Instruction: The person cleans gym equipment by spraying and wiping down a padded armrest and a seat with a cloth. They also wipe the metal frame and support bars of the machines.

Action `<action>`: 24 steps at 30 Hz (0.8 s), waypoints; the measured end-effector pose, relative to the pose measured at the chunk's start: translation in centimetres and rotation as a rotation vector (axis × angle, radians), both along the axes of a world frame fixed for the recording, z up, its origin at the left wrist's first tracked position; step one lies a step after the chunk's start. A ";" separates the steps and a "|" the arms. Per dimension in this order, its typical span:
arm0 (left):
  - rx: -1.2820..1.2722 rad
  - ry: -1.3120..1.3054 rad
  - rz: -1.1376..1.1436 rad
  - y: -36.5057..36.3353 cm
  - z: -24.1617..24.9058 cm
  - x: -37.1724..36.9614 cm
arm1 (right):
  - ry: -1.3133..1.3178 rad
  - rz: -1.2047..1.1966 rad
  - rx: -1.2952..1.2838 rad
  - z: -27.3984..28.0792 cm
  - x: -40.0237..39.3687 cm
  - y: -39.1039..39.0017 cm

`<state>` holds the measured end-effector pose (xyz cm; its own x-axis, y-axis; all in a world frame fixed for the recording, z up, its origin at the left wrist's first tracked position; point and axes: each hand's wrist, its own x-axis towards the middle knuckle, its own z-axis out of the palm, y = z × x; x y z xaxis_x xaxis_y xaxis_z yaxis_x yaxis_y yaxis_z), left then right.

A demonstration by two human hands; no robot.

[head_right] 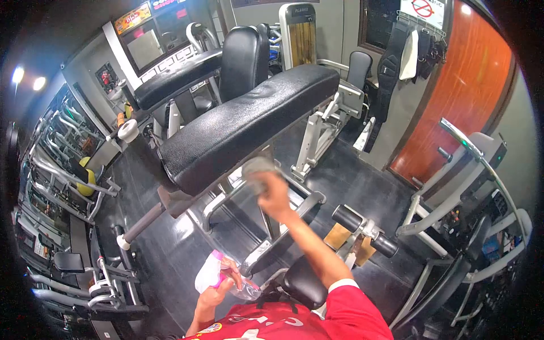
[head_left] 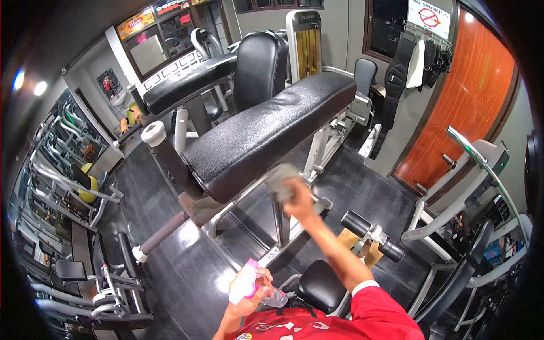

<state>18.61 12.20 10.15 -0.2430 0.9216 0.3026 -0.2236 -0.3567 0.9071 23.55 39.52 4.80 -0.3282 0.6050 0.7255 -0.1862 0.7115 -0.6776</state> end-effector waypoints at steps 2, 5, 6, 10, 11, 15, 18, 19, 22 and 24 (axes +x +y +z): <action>-0.048 -0.019 0.031 -0.3 0.2 -0.3 | 0.076 -0.532 0.235 0.6 2.3 4.9; -0.082 -0.002 0.061 -0.5 0.3 -0.8 | 0.479 -0.513 -0.187 3.1 4.7 12.9; -0.086 0.000 0.068 -0.4 0.3 -0.9 | 0.520 -0.569 -0.207 3.7 5.3 16.0; -0.103 0.032 0.111 -0.5 -0.1 -1.2 | 0.579 -0.280 -0.656 4.0 6.6 27.4; -0.105 0.063 0.119 -0.5 -0.3 -1.3 | 0.542 -0.292 -0.592 1.4 6.1 30.6; -0.080 0.078 0.141 0.2 -0.4 -1.8 | 0.509 -0.294 -0.473 2.1 4.6 25.0; -0.145 0.011 0.132 1.1 -0.4 -1.5 | 0.327 -0.350 -0.322 -1.4 3.9 23.2; -0.149 0.007 0.118 1.5 -0.3 -1.4 | 0.263 -0.358 -0.344 -0.9 4.0 21.2; -0.163 0.042 0.148 2.7 -0.2 -0.9 | 0.115 -0.404 -0.181 0.0 3.2 16.6; -0.187 0.072 0.161 3.4 0.1 -0.6 | 0.040 -0.400 -0.185 0.6 3.0 13.1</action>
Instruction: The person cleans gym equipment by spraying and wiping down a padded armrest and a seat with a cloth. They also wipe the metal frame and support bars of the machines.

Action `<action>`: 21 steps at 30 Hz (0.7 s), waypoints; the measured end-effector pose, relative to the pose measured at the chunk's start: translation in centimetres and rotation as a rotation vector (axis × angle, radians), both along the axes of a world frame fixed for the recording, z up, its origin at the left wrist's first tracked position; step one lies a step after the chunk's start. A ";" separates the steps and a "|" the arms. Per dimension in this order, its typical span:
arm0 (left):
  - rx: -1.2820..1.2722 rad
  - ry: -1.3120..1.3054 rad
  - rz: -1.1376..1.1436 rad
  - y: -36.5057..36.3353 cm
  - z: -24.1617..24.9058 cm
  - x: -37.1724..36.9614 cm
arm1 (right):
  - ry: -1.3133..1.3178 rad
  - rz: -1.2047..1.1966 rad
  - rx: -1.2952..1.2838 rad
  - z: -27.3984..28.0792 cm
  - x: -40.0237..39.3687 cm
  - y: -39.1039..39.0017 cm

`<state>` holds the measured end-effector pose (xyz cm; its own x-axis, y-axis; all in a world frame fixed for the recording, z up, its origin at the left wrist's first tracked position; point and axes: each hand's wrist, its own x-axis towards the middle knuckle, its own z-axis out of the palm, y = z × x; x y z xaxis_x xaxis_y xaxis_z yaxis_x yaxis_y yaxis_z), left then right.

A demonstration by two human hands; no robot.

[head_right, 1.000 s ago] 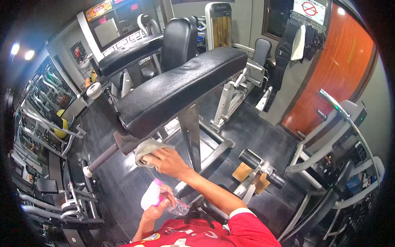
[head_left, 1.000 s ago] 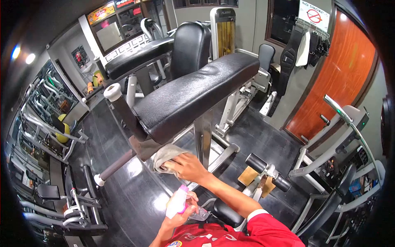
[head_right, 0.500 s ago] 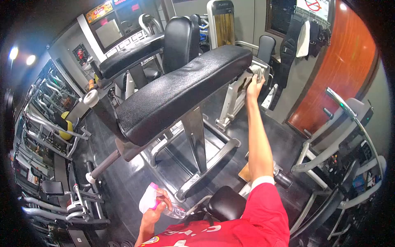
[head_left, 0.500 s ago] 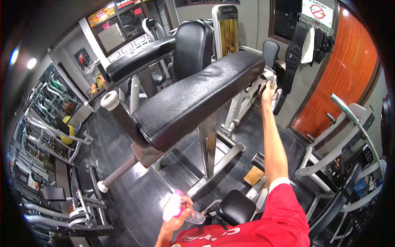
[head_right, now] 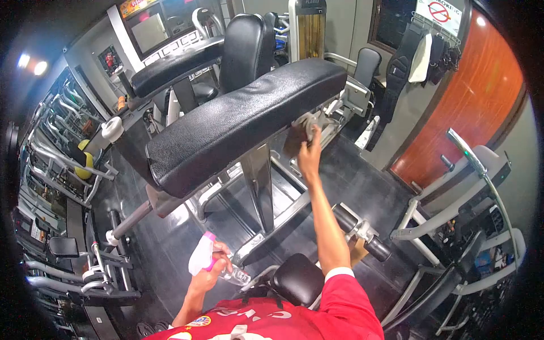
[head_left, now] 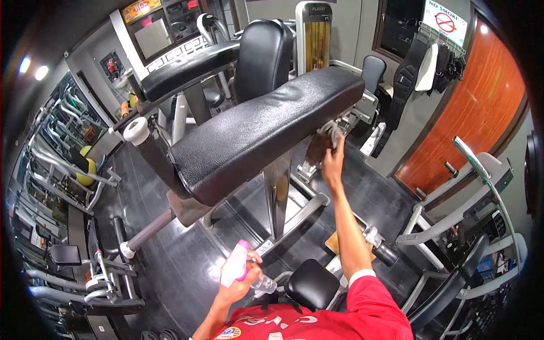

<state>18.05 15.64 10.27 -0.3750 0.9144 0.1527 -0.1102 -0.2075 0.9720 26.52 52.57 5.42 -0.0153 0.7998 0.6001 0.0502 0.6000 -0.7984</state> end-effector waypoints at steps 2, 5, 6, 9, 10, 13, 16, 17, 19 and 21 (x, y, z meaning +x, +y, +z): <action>0.023 -0.041 -0.012 0.8 -0.5 0.0 | 0.064 0.130 -0.062 -0.8 -1.0 -2.9; 0.036 -0.044 0.014 1.7 -1.0 0.1 | 0.040 0.166 -0.042 -2.4 -3.2 -7.7; 0.029 -0.030 0.031 2.0 -1.1 0.0 | 0.016 0.227 -0.105 -1.9 -3.7 -9.8; 0.020 0.063 0.064 2.4 -1.8 -0.3 | 0.123 0.199 -0.076 -4.8 -5.0 -12.0; 0.023 0.065 0.069 2.6 -1.5 -0.4 | 0.232 0.202 -0.143 -5.3 -5.3 -12.8; -0.012 0.096 0.171 3.4 -1.3 -0.1 | 0.272 0.103 -0.314 -5.9 -3.3 -15.9; -0.088 0.137 0.200 4.0 -3.7 -0.2 | 0.342 -0.044 -0.380 -7.2 -0.4 -18.6; -0.111 0.174 0.206 4.1 -4.2 -0.2 | 0.309 -0.082 -0.398 -8.0 0.9 -19.4; -0.133 0.141 0.213 4.4 -4.9 0.1 | 0.204 -0.154 -0.406 -8.3 3.2 -21.0; -0.165 0.118 0.252 4.6 -5.1 0.4 | 0.082 -0.226 -0.386 -9.6 5.8 -21.9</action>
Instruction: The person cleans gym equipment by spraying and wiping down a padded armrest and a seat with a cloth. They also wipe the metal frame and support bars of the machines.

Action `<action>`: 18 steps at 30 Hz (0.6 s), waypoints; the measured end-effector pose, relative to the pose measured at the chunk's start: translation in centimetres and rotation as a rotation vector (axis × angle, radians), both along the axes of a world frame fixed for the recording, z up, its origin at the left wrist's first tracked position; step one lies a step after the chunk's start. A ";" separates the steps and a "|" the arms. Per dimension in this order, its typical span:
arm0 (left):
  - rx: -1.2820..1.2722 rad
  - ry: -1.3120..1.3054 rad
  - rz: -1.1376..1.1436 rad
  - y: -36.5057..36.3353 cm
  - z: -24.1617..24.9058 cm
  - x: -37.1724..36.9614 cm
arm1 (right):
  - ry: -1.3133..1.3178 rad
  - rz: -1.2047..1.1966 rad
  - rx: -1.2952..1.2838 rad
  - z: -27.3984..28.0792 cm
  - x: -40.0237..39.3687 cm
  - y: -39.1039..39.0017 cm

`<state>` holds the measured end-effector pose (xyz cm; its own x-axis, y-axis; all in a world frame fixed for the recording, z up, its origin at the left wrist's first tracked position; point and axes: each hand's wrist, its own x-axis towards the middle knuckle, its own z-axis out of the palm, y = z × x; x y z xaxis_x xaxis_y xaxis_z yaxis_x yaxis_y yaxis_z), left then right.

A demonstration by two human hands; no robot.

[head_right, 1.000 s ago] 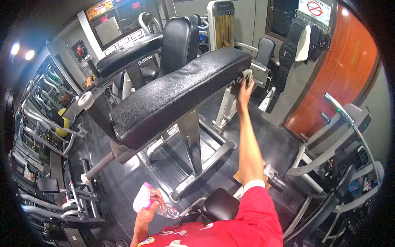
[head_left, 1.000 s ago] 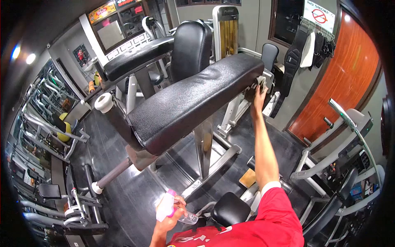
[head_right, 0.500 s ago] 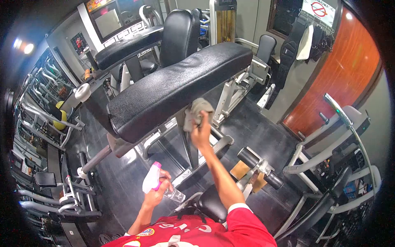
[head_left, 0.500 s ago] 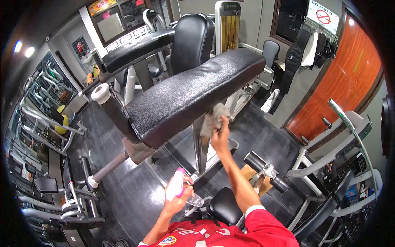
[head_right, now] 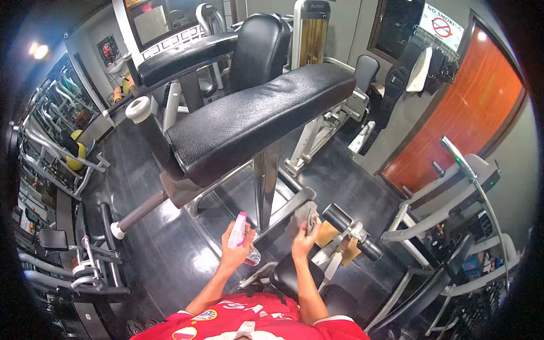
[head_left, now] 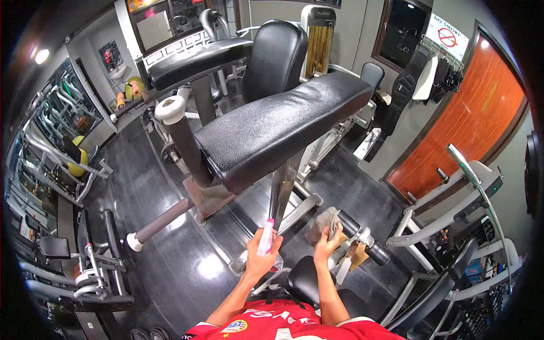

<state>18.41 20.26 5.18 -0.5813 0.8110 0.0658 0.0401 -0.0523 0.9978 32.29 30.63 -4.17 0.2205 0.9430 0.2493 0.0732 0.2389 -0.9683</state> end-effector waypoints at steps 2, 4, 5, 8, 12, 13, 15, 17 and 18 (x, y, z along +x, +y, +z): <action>-0.004 0.086 0.019 0.3 -0.8 -0.1 | -0.015 -0.005 -0.037 0.3 2.0 -0.9; -0.009 0.175 0.038 0.3 -1.0 -0.1 | -0.053 -0.050 -0.040 0.5 3.6 -1.7; -0.028 0.164 0.040 0.2 -1.0 -0.2 | -0.059 -0.066 -0.040 0.6 4.3 -2.1; -0.057 0.152 0.041 -0.2 -1.4 -0.2 | 0.013 -0.124 0.023 -1.6 5.5 -2.4; 0.022 0.159 0.091 -0.7 -2.8 0.4 | 0.018 -0.114 0.005 -1.3 5.7 -3.3; 0.019 0.156 0.091 -0.9 -3.3 0.3 | -0.004 -0.111 -0.005 -0.9 5.5 -3.5; -0.114 0.156 0.052 -1.4 -4.3 0.2 | -0.029 -0.107 -0.019 -0.6 5.2 -3.8; -0.127 0.113 0.055 -1.7 -4.8 0.4 | 0.017 -0.085 -0.036 -0.6 5.2 -3.8; -0.135 0.073 0.057 -1.8 -5.0 0.5 | 0.004 -0.066 -0.032 -0.5 5.3 -3.8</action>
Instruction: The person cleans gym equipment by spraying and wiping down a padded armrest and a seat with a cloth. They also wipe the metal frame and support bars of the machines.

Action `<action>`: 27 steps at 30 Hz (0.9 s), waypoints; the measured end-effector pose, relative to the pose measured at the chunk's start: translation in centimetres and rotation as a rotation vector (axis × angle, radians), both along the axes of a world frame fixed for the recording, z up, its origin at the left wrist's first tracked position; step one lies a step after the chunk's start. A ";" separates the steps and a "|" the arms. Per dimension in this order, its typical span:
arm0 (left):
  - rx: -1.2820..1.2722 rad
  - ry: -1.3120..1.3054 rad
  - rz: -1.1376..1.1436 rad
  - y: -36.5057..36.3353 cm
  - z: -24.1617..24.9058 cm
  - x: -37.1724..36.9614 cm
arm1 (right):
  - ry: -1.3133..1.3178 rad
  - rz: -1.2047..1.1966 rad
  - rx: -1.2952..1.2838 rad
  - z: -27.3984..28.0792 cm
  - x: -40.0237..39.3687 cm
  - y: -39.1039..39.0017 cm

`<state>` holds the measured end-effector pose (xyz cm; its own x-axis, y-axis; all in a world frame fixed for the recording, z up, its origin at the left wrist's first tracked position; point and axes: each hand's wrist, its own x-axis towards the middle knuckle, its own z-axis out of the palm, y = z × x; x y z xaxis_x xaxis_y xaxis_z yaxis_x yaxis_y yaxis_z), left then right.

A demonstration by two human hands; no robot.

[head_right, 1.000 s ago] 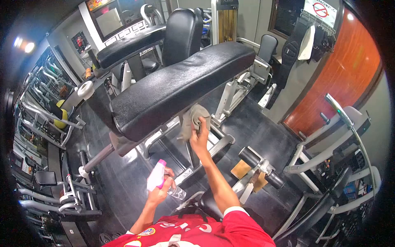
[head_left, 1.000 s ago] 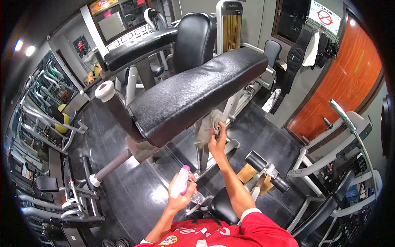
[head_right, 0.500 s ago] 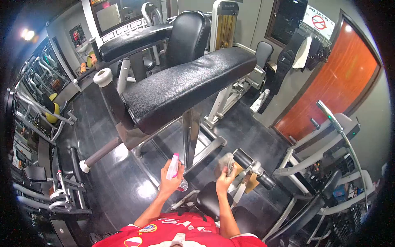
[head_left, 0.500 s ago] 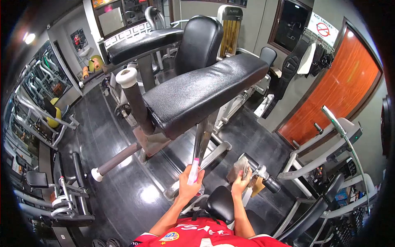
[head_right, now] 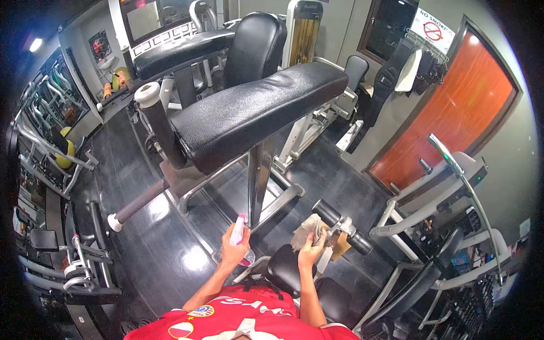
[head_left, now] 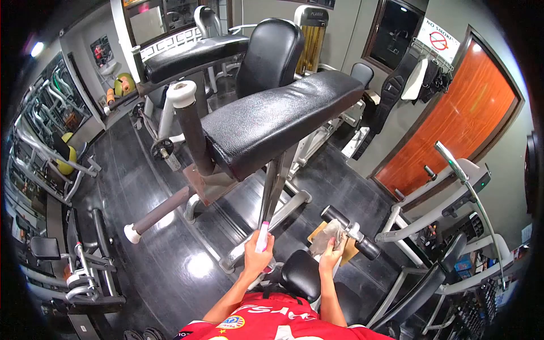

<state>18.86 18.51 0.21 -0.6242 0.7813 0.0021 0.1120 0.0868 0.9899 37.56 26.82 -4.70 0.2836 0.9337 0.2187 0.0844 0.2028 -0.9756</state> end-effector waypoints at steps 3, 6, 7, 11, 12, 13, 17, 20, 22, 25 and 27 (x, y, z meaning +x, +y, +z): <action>-0.011 0.018 0.004 0.1 -1.7 -0.1 | 0.031 -0.010 -0.004 0.2 -0.3 0.1; 0.052 0.137 -0.021 0.4 -2.9 -0.2 | 0.040 -0.001 0.003 0.0 -0.6 0.5; 0.050 0.138 -0.020 0.3 -3.1 -0.2 | 0.041 0.001 0.000 0.0 -0.6 0.4; -0.049 0.100 -0.027 0.1 -4.2 -0.2 | 0.092 0.039 -0.045 0.8 -1.4 0.6; -0.056 0.113 -0.042 0.2 -3.9 -0.1 | 0.074 0.030 -0.052 1.0 -1.7 0.8; -0.058 0.113 -0.044 0.1 -3.6 -0.1 | 0.074 0.028 -0.054 0.9 -2.0 1.0; -0.146 0.010 -0.108 -0.4 -1.9 0.4 | 0.096 0.070 0.011 1.5 -4.2 2.6; -0.148 -0.090 -0.132 -0.8 -0.2 0.6 | 0.119 0.131 0.077 2.9 -6.9 5.3; -0.111 -0.097 -0.162 -1.0 0.6 0.7 | 0.198 0.122 0.191 3.3 -9.9 8.1; -0.072 -0.135 -0.176 -1.6 0.3 0.7 | 0.301 0.118 0.344 5.3 -15.3 11.6; -0.060 -0.135 -0.174 -2.1 -0.4 0.7 | -0.090 0.107 0.489 7.8 -18.4 12.9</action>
<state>19.52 16.43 -0.14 -0.4714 0.8734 -0.1224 -0.0028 0.1373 0.9905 19.19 39.74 3.11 0.1519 0.7386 0.6568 0.1171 0.6464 -0.7540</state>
